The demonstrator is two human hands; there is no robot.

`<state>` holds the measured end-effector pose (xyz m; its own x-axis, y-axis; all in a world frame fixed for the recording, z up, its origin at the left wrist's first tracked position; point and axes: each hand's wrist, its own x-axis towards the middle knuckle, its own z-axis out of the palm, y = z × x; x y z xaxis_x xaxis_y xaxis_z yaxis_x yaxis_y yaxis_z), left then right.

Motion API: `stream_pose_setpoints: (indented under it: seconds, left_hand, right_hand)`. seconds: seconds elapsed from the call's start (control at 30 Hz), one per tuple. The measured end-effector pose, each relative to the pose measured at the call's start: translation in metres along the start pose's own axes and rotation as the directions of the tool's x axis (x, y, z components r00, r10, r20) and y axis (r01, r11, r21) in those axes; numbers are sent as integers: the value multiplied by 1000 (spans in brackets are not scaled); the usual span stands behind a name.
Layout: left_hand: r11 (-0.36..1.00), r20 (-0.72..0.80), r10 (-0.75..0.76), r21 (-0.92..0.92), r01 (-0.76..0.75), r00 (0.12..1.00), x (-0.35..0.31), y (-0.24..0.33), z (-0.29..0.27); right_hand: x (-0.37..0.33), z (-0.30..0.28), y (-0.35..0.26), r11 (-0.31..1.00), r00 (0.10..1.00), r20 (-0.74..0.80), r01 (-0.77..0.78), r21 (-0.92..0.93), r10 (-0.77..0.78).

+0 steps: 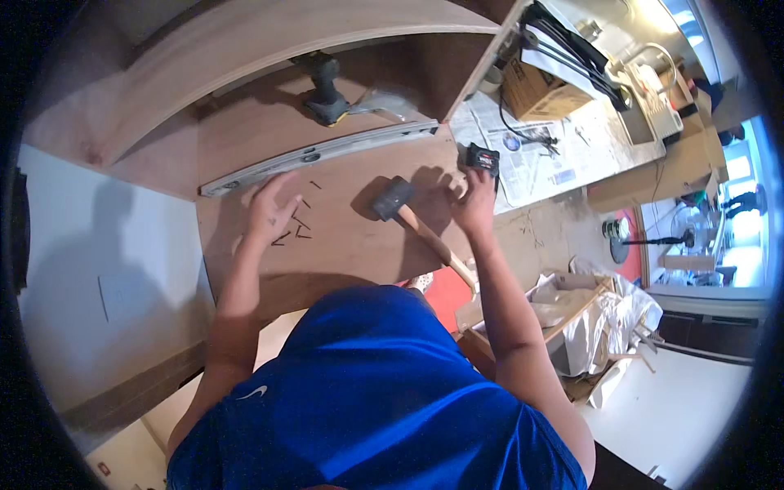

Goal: The person measures a wooden cabinet structure using a tape measure and level, then marks the wood with a pencil. They use a cordless drill to drive screws into the cabinet frame and handle a wooden panel, positioning it for installation.

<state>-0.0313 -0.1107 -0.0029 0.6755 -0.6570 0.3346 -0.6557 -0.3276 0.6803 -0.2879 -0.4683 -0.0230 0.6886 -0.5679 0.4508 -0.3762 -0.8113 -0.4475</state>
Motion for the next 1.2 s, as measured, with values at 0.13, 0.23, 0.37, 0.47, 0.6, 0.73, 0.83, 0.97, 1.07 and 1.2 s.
stream_pose_setpoints:
  seconds: [0.13,0.23,0.37,0.47,0.6,0.73,0.83,0.97,1.07,1.2]
  left_hand:
    - [998,101,-20,63,14,995,-31,27,19]
    - [960,-48,-57,271,68,997,-4,-15,5]
    - [742,60,-403,605,288,913,19,-51,-28]
    - [760,148,-516,534,370,844,23,-53,-38]
    - [851,125,-390,427,305,913,5,-21,-54]
    - [860,-59,-77,502,96,995,-29,66,-131]
    - [885,-189,15,460,75,982,-25,137,-181]
    - [838,-328,185,544,25,926,25,198,-229]
    - [820,-314,312,566,-87,897,83,180,-253]
    - [835,-204,252,540,-106,946,137,150,-262]
  right_hand:
    - [-28,-44,50,996,999,-4,-37,-79,37]
    - [-2,-46,25,999,993,113,28,-23,-25]
    - [44,9,-23,975,933,302,218,-44,-195]
    - [67,55,-26,917,896,420,278,-285,-141]
    - [93,69,-6,903,825,539,349,-250,-169]
    - [104,-35,-52,891,809,385,443,99,-445]
    - [142,-130,-64,900,867,254,436,27,-428]
    - [207,-206,-135,875,880,-16,474,100,-475]
    - [257,-200,-152,826,827,-7,562,46,-563]
    - [290,-158,-139,829,828,41,559,15,-559]
